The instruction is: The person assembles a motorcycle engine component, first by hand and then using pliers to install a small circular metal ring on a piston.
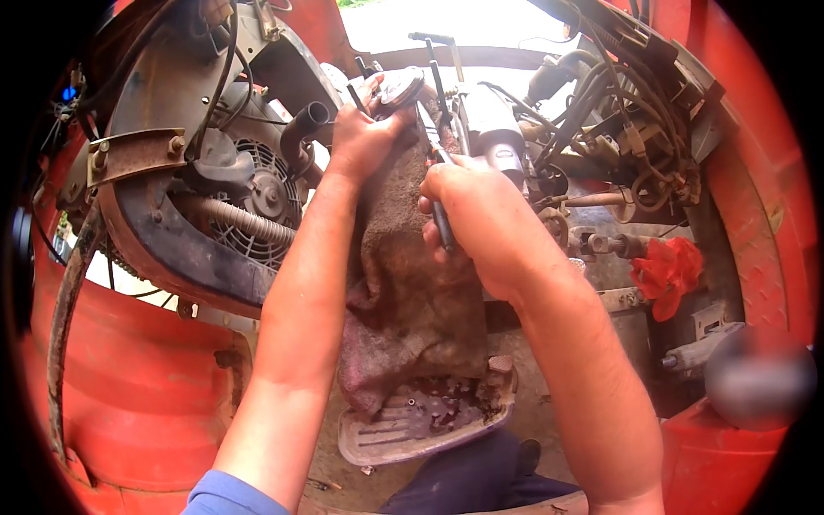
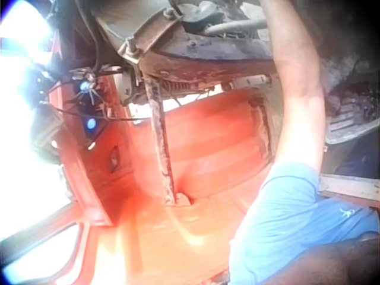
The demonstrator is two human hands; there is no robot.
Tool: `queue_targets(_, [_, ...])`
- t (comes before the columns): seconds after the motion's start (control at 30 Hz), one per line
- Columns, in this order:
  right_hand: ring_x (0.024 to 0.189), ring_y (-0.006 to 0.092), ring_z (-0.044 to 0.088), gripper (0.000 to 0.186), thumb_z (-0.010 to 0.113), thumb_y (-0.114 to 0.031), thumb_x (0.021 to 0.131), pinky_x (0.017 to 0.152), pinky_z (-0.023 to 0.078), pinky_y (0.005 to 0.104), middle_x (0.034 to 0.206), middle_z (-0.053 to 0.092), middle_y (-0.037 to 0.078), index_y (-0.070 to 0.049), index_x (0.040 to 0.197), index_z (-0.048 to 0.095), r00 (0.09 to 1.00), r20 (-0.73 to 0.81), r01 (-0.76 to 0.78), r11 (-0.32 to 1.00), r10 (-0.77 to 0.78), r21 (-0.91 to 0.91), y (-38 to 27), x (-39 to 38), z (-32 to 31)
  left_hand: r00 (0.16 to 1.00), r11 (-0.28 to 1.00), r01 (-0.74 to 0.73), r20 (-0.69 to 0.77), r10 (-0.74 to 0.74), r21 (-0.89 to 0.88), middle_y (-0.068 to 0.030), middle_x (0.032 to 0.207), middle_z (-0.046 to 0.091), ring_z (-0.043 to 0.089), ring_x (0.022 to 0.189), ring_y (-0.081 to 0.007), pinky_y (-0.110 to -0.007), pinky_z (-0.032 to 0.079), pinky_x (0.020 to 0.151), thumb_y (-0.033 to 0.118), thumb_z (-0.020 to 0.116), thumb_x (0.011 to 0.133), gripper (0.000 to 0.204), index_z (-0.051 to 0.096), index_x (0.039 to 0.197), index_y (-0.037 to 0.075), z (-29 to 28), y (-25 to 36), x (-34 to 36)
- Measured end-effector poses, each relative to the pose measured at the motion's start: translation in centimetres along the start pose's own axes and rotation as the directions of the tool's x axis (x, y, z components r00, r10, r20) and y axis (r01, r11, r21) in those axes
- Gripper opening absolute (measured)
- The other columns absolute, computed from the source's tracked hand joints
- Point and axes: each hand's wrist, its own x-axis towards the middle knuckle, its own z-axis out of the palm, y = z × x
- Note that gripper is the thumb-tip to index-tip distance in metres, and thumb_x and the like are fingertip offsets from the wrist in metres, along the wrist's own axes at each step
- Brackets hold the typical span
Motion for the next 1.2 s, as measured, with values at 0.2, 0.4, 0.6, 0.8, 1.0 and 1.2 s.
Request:
queue_targets(0.2, [0.060,0.0086,0.044,0.007,0.054,-0.017,0.093,0.047,0.033,0.0260,0.081,0.052,-0.001,-0.011,0.092,0.052,0.997,-0.066,-0.060,0.969,0.046,-0.238,-1.8,-0.4,0.3,0.987,0.991,0.098,0.116,-0.109,0.093,-0.0129,0.124,0.072,0.067,0.113,-0.0148,-0.028,0.053,0.099,0.012,0.079,0.089,0.065,0.051,0.143,-0.010,-0.2,0.9,0.2])
queue_targets(0.4, [0.057,0.0082,0.040,0.012,0.054,-0.021,0.092,0.046,0.030,0.0263,0.073,0.046,-0.003,-0.011,0.086,0.052,0.995,-0.079,-0.082,0.917,0.055,-0.390,-1.8,0.4,0.4,0.997,1.000,-0.027,-0.067,0.028,0.014,-0.0115,0.095,0.079,0.076,0.086,-0.0264,-0.037,0.059,0.081,0.026,0.086,0.078,0.038,0.076,0.110,0.007,0.3,-0.6,0.4])
queue_targets(0.6, [0.051,0.0150,0.047,0.021,0.052,-0.021,0.091,0.045,0.037,0.0331,0.064,0.052,0.003,-0.004,0.080,0.058,1.000,0.011,-0.002,0.697,0.013,-0.717,-2.1,1.2,-0.4,0.985,0.986,0.154,0.071,-0.158,0.057,-0.0137,0.121,0.074,0.068,0.111,-0.0140,-0.027,0.052,0.099,0.012,0.080,0.085,0.061,0.058,0.137,-0.011,0.0,0.7,0.3])
queue_targets(0.8, [0.077,0.0327,0.073,0.033,0.048,-0.014,0.093,0.070,0.058,0.0470,0.078,0.069,0.024,0.010,0.094,0.070,0.992,0.114,0.086,0.375,0.053,-0.923,-3.8,1.6,-0.3,0.986,0.983,0.133,0.086,-0.144,0.122,-0.0129,0.122,0.074,0.068,0.112,-0.0137,-0.028,0.052,0.099,0.015,0.082,0.083,0.066,0.057,0.139,-0.010,-0.4,0.9,0.5])
queue_targets(1.0, [0.068,0.0232,0.060,0.033,0.051,-0.028,0.093,0.057,0.048,0.0396,0.083,0.062,0.013,0.003,0.095,0.062,0.982,-0.103,-0.190,0.868,0.160,-0.459,-4.8,0.5,-0.1,1.000,1.000,-0.003,-0.031,0.003,0.009,-0.0163,0.103,0.078,0.075,0.090,-0.0221,-0.033,0.058,0.086,0.031,0.089,0.076,0.066,0.067,0.128,-0.003,0.0,0.3,0.4])
queue_targets(1.2, [0.060,0.0145,0.048,0.021,0.055,-0.024,0.092,0.049,0.039,0.0322,0.076,0.052,0.003,-0.005,0.085,0.056,0.967,-0.182,-0.247,0.848,0.180,-0.469,-3.5,0.4,1.3,0.997,0.997,0.061,0.041,-0.063,0.037,-0.0137,0.106,0.077,0.073,0.093,-0.0185,-0.032,0.057,0.087,0.024,0.084,0.080,0.061,0.064,0.130,-0.004,0.2,0.4,0.5])
